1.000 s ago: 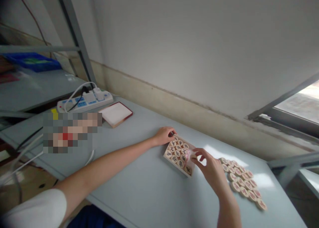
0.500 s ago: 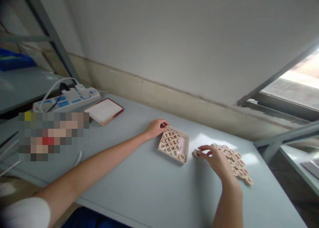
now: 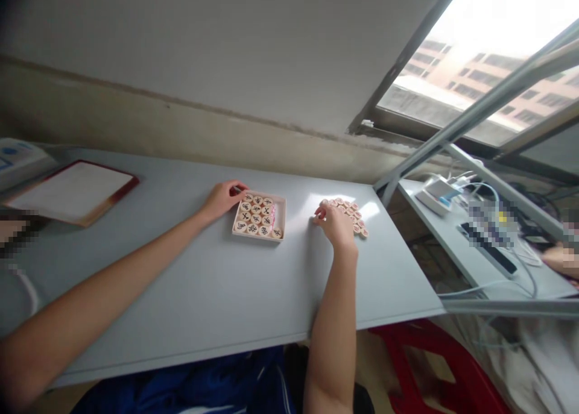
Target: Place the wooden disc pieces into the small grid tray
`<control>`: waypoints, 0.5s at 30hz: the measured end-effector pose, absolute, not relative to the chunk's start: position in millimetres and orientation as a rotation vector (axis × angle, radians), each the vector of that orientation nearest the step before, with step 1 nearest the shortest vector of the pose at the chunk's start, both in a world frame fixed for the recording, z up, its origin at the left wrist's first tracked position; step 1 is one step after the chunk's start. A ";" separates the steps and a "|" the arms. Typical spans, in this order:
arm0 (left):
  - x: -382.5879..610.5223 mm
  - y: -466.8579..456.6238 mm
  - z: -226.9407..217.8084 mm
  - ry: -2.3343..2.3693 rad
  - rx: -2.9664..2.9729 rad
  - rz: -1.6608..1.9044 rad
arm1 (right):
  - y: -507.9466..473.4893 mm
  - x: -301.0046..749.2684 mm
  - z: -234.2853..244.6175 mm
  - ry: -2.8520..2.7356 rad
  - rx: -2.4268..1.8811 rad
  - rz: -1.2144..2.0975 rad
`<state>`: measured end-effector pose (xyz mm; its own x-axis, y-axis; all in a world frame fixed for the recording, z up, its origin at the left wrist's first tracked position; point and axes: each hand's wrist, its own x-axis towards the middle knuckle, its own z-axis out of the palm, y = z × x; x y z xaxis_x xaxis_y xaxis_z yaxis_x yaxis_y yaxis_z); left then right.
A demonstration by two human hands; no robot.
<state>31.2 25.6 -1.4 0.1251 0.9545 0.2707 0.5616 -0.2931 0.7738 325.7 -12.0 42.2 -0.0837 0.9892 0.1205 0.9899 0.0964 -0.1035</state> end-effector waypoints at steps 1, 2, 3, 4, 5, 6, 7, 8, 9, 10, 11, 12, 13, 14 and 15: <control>31.4 25.2 -0.6 1.462 1.912 1.047 | -12.4 326.7 43.3 -2.165 -2.050 -0.147; 31.6 24.9 0.2 1.465 1.909 1.046 | -12.6 326.0 44.6 -2.133 -2.071 -0.265; 31.9 24.6 1.0 1.468 1.908 1.046 | -12.7 323.5 46.1 -2.113 -2.069 -0.341; 32.0 24.2 1.7 1.475 1.909 1.047 | -12.9 319.0 48.0 -2.114 -2.041 -0.363; 32.0 24.0 2.1 1.480 1.912 1.044 | -13.4 312.6 50.1 -2.135 -1.987 -0.333; 31.9 23.9 2.3 1.486 1.916 1.042 | -14.5 304.7 52.3 -2.171 -1.914 -0.265; 31.8 24.0 2.3 1.489 1.922 1.041 | -16.1 295.6 54.5 -2.220 -1.827 -0.168; 31.6 24.1 2.1 1.493 1.926 1.042 | -18.3 286.1 56.5 -2.278 -1.736 -0.053; 31.5 24.3 1.9 1.496 1.930 1.044 | -20.9 276.7 58.0 -2.343 -1.651 0.069; 31.4 24.5 1.7 1.498 1.933 1.044 | -23.6 268.0 58.8 -2.410 -1.581 0.187; 31.4 24.6 1.7 1.500 1.935 1.044 | -26.1 260.6 58.9 -2.471 -1.532 0.292; 31.5 24.6 2.0 1.501 1.937 1.045 | -28.1 254.6 58.3 -2.515 -1.511 0.372; 31.6 24.6 2.4 1.500 1.937 1.043 | -29.5 250.3 57.2 -2.540 -1.512 0.423; 31.8 24.4 3.0 1.499 1.934 1.041 | -30.3 247.6 55.9 -2.550 -1.524 0.449; 32.0 24.2 3.6 1.497 1.932 1.039 | -30.5 246.4 54.6 -2.548 -1.536 0.457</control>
